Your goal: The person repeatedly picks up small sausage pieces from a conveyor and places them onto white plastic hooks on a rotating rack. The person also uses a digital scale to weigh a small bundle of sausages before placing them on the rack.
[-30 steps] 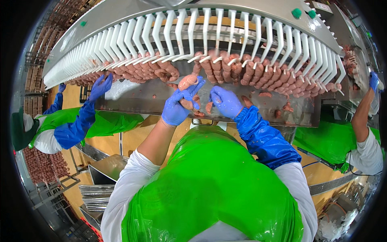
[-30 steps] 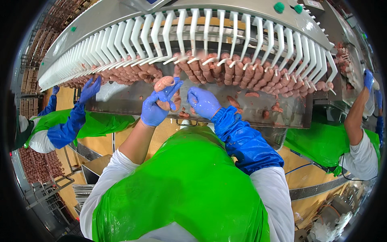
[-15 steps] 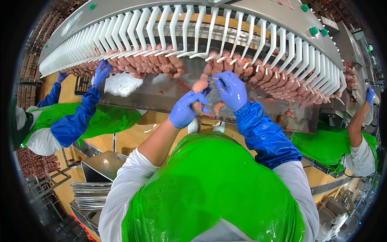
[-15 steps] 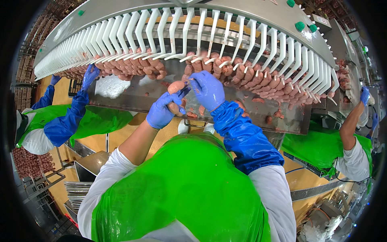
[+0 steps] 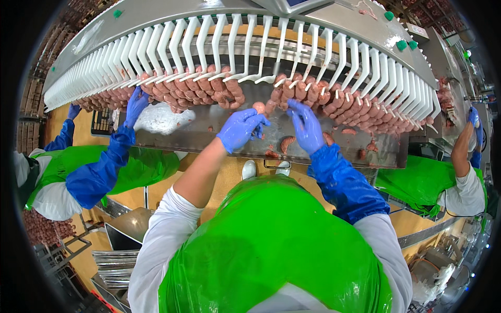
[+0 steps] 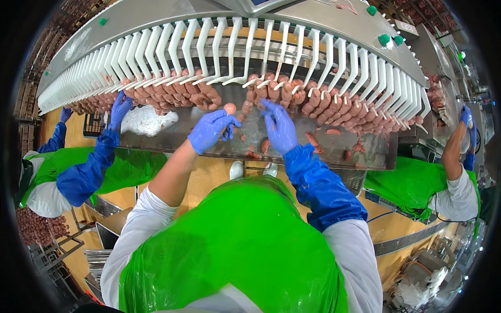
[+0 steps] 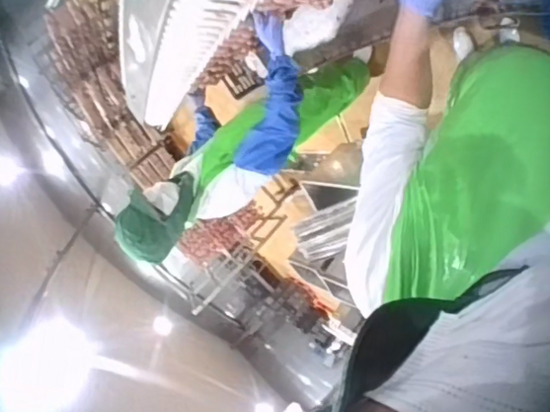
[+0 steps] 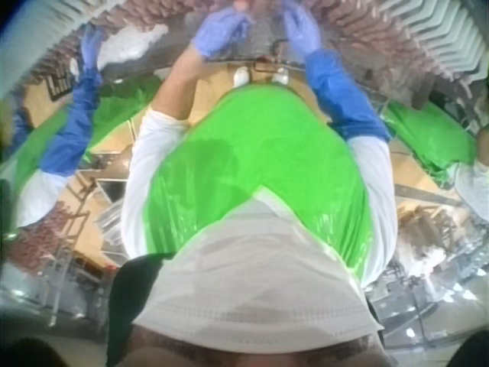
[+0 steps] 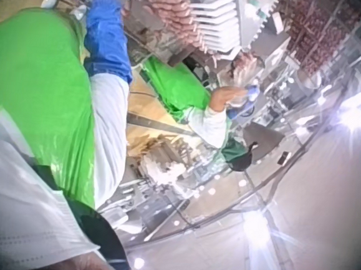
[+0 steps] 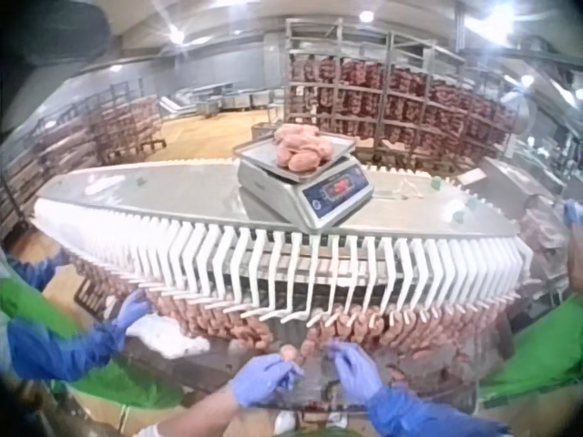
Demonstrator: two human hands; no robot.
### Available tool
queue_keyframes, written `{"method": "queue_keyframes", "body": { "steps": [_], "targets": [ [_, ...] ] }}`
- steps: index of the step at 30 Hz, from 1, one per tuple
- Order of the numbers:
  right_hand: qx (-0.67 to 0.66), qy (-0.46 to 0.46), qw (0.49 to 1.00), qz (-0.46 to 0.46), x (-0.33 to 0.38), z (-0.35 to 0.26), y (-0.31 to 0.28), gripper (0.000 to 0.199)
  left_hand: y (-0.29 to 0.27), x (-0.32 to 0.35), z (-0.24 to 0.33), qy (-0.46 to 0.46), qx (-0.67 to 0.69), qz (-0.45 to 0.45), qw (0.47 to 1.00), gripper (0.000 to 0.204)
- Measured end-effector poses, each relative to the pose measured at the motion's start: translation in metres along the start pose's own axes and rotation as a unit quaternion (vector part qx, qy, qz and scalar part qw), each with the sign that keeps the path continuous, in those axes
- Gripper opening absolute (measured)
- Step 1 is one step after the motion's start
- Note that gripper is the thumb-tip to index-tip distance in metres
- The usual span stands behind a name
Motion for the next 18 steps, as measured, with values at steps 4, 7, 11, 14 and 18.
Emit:
{"method": "queue_keyframes", "body": {
  "steps": [4,7,11,14,18],
  "targets": [
    [-0.012,0.036,0.998,0.058,-0.037,0.064,0.027,0.033,-0.005,-0.033,0.022,0.049,-0.354,-0.027,0.934,0.053],
    [0.250,-0.187,0.947,-0.081,-0.057,0.071,0.042,0.030,0.013,-0.051,0.051,0.110,-0.535,-0.052,0.836,0.056],
    [-0.001,0.041,0.973,-0.225,-0.061,0.015,0.051,0.042,0.019,-0.060,0.062,0.209,-0.652,-0.070,0.726,0.044],
    [0.015,0.043,0.969,-0.242,-0.068,0.019,0.036,0.042,0.046,-0.066,0.079,0.194,-0.667,-0.079,0.716,0.038],
    [0.237,-0.060,0.938,-0.247,-0.069,0.005,0.015,0.037,0.055,-0.046,0.094,0.160,-0.603,0.017,0.781,0.039]
  ]
}}
Point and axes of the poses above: each hand's wrist, its own x-axis away from the middle knuckle, its own y-axis out of the palm, z = x × y, the point moved 5 cm from there along -x, towards the middle knuckle, and after that the axes turned 12 degrees about z, right-handed, at the moved point
